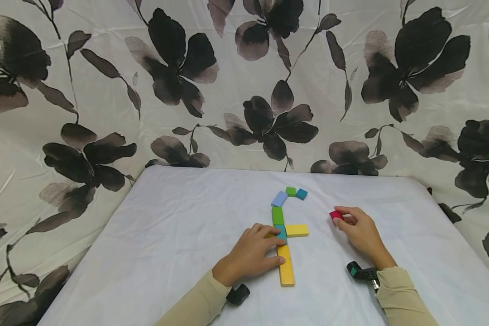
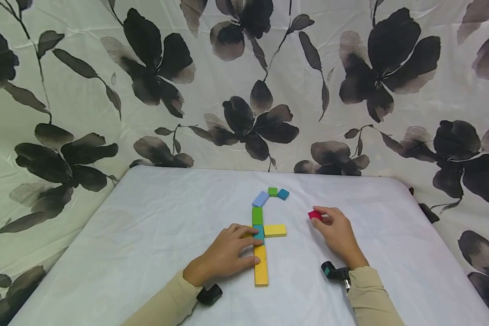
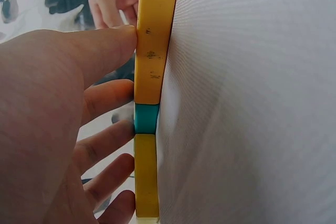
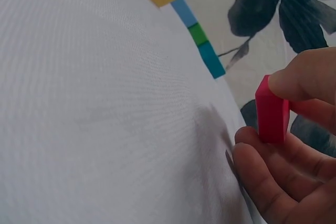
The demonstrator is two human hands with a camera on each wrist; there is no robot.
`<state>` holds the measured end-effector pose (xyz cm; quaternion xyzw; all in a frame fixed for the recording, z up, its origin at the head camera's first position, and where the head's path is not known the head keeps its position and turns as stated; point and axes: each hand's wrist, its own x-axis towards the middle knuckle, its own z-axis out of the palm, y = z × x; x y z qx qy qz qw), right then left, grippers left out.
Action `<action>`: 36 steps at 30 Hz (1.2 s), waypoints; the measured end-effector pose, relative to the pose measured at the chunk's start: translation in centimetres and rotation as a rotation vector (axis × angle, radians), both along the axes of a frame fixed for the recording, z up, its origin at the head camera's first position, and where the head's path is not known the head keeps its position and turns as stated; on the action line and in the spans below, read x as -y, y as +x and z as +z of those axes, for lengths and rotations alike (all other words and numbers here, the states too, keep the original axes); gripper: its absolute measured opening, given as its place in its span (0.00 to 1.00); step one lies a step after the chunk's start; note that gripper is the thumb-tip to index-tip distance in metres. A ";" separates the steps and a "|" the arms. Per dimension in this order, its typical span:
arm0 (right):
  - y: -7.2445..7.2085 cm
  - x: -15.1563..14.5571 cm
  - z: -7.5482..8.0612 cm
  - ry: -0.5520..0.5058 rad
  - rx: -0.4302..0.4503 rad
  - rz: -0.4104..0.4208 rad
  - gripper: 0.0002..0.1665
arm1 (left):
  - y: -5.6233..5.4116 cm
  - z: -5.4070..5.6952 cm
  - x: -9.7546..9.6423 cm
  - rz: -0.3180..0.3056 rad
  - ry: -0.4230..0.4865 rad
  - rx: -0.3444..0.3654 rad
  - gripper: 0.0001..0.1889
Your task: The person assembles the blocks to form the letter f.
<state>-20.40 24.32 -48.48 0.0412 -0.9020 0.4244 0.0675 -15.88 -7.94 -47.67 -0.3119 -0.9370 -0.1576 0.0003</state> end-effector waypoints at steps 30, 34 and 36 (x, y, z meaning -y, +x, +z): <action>-0.5 0.3 -0.3 -0.061 0.142 -0.002 0.33 | 0.0 -0.2 0.0 -0.015 -0.001 -0.016 0.23; -0.9 0.6 -0.3 -0.075 0.148 0.004 0.33 | 0.0 -0.1 0.0 -0.015 0.000 -0.018 0.23; -1.2 0.8 -0.3 -0.077 0.144 0.009 0.33 | 0.1 -0.2 0.0 -0.011 -0.001 -0.015 0.23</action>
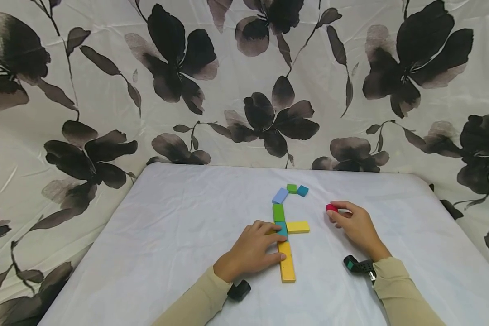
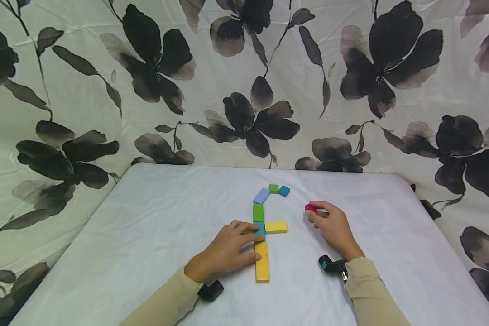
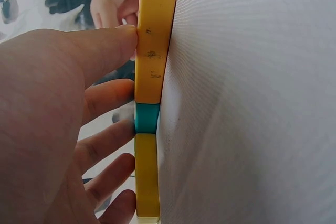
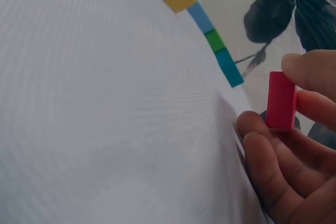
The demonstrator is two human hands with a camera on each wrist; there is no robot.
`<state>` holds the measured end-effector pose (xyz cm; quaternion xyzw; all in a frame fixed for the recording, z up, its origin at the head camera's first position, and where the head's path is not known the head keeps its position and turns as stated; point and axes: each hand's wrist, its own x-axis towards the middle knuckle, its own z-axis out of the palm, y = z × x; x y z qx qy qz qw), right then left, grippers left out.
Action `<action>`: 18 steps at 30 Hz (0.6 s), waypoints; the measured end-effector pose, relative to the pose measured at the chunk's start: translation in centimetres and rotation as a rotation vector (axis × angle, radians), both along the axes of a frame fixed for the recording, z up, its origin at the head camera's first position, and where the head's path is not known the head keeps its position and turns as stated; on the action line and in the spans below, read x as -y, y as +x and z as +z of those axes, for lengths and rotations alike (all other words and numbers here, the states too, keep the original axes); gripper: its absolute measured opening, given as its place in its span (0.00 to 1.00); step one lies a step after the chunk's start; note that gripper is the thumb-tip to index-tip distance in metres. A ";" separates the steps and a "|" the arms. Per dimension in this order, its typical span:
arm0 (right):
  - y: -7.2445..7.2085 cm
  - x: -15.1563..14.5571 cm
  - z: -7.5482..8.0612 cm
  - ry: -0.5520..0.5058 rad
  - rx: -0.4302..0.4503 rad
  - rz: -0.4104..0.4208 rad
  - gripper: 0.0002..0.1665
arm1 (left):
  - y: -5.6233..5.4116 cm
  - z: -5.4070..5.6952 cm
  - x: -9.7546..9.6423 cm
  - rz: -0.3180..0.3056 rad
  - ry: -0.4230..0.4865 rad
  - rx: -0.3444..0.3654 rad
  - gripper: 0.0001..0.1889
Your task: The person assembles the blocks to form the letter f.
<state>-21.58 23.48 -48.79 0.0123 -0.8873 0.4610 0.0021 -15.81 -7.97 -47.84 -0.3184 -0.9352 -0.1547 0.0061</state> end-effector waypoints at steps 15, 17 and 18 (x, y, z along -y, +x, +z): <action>-2.1 1.5 -0.4 0.005 -0.065 0.001 0.30 | 0.0 0.1 0.2 -0.017 0.012 -0.018 0.23; -2.4 1.7 -0.5 0.002 -0.065 0.000 0.30 | 0.0 0.1 0.3 -0.015 0.010 -0.016 0.23; -2.6 1.8 -0.5 -0.001 -0.063 0.002 0.30 | 0.0 0.1 0.3 -0.015 0.010 -0.018 0.23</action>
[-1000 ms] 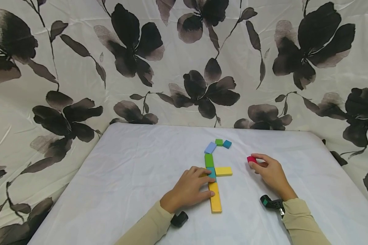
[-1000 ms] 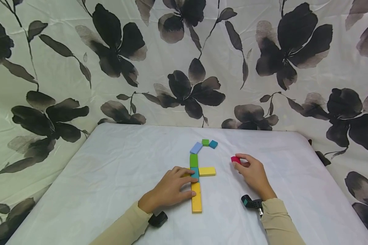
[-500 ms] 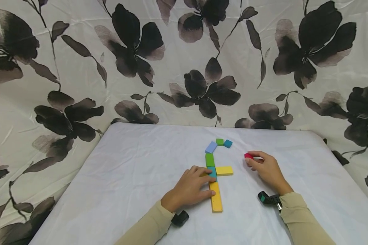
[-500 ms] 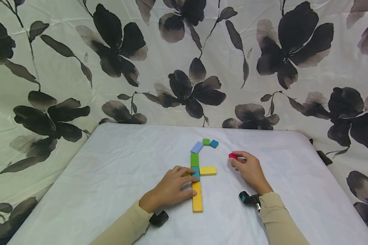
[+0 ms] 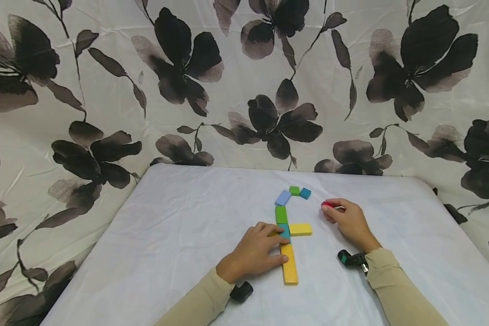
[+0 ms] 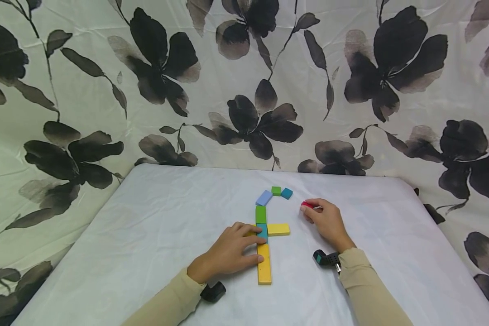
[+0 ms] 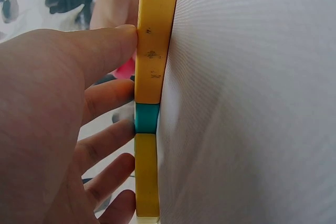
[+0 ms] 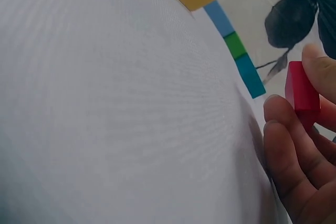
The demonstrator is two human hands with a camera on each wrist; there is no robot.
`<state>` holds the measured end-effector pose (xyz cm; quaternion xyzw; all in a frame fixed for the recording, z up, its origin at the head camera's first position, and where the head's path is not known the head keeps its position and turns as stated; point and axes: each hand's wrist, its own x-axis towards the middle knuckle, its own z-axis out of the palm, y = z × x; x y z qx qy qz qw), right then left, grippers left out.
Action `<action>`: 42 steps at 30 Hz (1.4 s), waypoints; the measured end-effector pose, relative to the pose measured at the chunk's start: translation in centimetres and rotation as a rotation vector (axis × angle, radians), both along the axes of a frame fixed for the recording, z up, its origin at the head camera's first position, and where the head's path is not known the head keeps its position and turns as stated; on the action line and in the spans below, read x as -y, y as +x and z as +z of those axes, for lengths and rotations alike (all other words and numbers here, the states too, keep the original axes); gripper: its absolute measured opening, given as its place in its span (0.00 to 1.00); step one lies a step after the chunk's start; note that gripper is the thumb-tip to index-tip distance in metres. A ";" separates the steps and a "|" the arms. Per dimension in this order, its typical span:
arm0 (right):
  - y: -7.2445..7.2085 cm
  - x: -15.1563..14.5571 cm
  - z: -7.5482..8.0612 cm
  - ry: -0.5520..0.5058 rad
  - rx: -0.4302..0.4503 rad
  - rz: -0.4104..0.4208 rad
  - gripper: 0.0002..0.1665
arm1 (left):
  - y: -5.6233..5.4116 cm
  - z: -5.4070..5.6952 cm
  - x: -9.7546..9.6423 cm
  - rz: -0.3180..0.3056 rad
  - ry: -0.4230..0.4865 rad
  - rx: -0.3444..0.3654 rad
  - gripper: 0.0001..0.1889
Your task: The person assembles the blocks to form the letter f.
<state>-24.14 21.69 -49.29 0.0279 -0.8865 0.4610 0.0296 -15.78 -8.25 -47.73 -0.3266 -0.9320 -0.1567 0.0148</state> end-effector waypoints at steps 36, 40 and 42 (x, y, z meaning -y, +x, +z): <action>-2.2 1.7 0.5 0.152 -0.021 0.068 0.26 | 0.0 -0.2 -0.2 0.021 -0.014 0.031 0.24; -2.5 1.8 0.5 0.167 -0.034 0.073 0.26 | 0.0 -0.1 -0.2 0.020 -0.016 0.024 0.24; -2.6 1.8 0.5 0.175 -0.043 0.077 0.26 | 0.0 -0.1 -0.2 0.020 -0.020 0.021 0.24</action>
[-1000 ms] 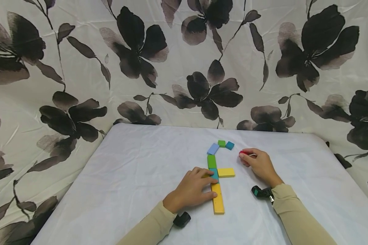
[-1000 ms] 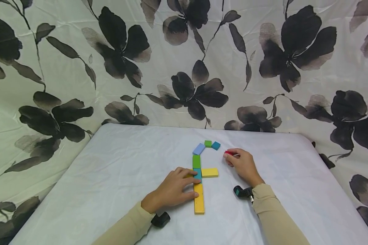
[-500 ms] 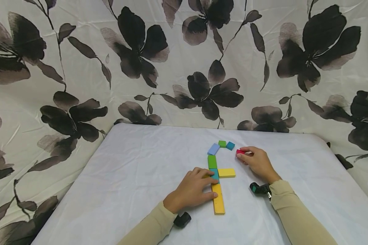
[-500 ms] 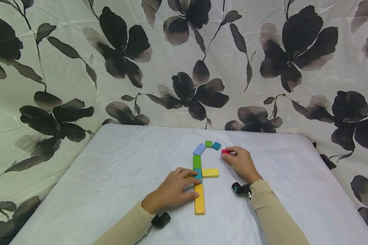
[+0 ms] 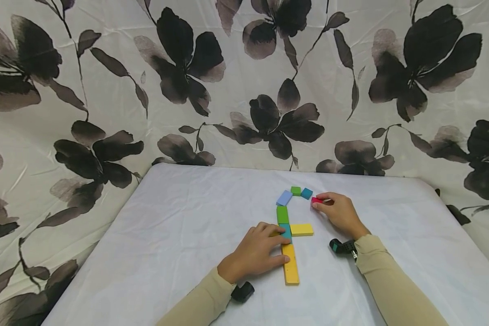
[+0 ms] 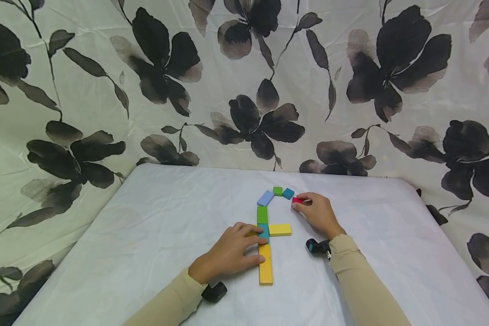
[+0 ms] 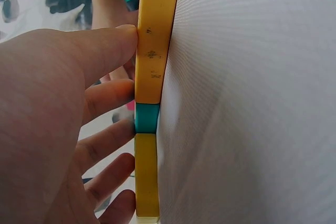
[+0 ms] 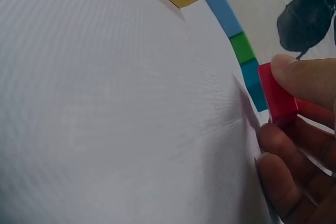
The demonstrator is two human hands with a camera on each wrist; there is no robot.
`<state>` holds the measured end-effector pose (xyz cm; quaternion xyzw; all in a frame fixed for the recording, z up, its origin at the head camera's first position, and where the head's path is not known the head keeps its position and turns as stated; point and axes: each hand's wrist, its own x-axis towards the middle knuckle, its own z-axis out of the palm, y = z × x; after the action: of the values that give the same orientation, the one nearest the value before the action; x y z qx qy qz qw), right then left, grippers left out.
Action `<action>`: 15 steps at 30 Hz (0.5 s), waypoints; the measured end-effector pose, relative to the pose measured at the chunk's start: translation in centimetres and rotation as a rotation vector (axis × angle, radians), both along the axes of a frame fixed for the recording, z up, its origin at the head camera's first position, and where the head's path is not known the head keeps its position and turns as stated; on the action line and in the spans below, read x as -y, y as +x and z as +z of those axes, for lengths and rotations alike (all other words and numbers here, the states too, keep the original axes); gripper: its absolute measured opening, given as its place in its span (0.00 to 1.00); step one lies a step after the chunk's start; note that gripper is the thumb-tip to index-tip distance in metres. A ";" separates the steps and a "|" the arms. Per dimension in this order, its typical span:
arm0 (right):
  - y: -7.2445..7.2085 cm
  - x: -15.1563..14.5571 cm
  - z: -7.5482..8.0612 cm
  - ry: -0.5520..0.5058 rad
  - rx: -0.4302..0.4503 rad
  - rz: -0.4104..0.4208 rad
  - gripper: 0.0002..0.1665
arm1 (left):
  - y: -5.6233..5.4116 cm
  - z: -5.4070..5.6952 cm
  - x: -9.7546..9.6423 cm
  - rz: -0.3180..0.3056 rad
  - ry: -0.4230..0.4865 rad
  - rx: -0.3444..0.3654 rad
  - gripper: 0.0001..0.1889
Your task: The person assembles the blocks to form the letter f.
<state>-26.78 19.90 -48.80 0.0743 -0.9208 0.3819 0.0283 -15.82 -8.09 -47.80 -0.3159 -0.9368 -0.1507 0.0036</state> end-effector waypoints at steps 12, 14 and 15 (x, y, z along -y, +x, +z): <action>-0.6 0.2 -0.1 0.017 -0.013 0.008 0.24 | 0.0 0.1 0.0 -0.005 0.009 0.004 0.24; -0.7 0.2 -0.1 0.014 -0.011 0.008 0.24 | 0.0 0.1 0.0 -0.007 0.011 0.001 0.23; -0.7 0.3 -0.1 0.013 -0.010 0.006 0.24 | 0.0 0.1 0.0 -0.009 0.012 0.000 0.23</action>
<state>-27.44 19.63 -48.90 0.0789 -0.9228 0.3757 0.0311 -15.86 -8.10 -47.71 -0.3198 -0.9345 -0.1564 0.0049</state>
